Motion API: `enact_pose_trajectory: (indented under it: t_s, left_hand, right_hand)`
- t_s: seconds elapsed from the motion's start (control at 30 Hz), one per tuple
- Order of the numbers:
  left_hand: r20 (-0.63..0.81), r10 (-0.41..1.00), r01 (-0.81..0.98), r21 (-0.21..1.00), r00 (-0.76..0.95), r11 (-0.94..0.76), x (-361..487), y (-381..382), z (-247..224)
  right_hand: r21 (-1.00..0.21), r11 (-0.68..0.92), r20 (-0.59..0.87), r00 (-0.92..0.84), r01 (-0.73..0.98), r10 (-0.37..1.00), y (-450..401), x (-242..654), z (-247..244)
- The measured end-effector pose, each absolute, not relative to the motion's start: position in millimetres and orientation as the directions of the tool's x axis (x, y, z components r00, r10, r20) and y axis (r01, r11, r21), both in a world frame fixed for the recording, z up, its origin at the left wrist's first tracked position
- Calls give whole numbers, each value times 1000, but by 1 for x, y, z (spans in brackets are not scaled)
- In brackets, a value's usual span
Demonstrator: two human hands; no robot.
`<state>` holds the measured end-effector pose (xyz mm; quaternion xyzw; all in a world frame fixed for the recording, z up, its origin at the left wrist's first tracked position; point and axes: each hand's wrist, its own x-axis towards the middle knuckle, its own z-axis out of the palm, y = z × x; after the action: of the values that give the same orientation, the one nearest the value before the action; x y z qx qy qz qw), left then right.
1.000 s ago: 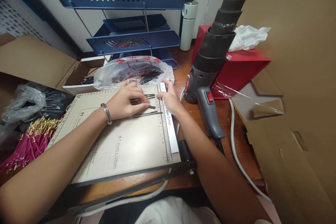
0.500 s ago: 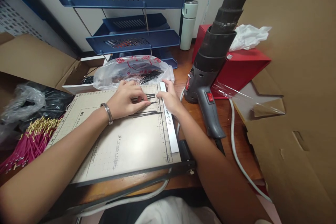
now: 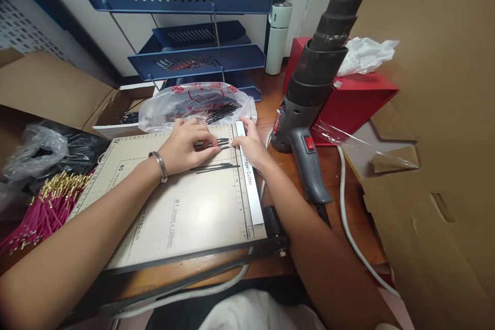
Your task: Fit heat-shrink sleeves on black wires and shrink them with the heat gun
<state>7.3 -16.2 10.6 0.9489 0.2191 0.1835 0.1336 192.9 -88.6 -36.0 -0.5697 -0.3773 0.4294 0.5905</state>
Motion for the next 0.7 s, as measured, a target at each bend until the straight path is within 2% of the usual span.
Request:
enact_pose_trajectory:
  t_s: [0.7]
  left_hand:
    - [279, 492, 396, 338, 825, -854, 11, -18, 8]
  right_hand:
    - [-1000, -28, -29, 274, -9, 961, -86, 199, -46]
